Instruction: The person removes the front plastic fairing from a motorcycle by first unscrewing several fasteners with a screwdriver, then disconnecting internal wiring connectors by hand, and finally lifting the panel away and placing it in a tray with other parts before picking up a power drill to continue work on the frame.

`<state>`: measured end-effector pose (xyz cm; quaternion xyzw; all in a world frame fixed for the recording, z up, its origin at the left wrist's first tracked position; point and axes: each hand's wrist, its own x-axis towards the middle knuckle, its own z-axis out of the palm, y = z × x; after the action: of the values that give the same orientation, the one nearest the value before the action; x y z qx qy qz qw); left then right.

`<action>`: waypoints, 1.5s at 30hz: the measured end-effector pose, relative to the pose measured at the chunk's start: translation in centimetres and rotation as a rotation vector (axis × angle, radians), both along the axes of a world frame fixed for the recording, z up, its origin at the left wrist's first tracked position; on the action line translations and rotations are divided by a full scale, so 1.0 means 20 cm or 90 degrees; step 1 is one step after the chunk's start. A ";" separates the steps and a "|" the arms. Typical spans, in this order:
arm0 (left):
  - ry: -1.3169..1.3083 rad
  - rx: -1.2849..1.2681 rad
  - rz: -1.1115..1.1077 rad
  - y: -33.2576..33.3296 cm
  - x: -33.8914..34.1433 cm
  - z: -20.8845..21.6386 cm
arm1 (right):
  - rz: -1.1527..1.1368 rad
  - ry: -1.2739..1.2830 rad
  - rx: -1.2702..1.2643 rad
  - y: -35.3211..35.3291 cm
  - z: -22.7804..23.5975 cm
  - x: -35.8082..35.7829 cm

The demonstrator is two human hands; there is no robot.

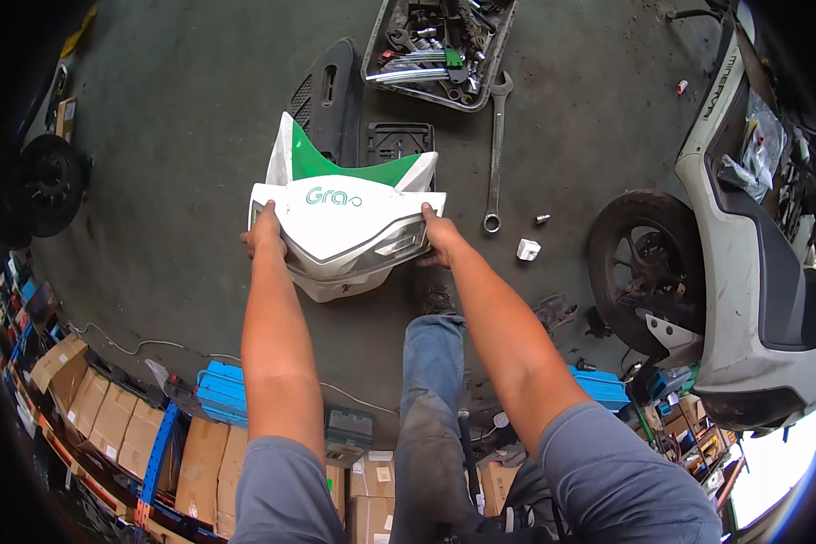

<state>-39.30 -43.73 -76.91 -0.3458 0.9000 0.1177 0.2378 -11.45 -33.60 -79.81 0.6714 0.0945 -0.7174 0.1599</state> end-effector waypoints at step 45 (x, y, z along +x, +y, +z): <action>0.532 1.016 -1.033 1.07 2.05 2.49 | 0.445 -0.159 0.342 -0.37 0.97 2.25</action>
<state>1.62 -22.27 -27.15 0.6272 0.5370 0.5585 0.0800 33.46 -41.06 -60.41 0.6982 0.4781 -0.4839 0.2229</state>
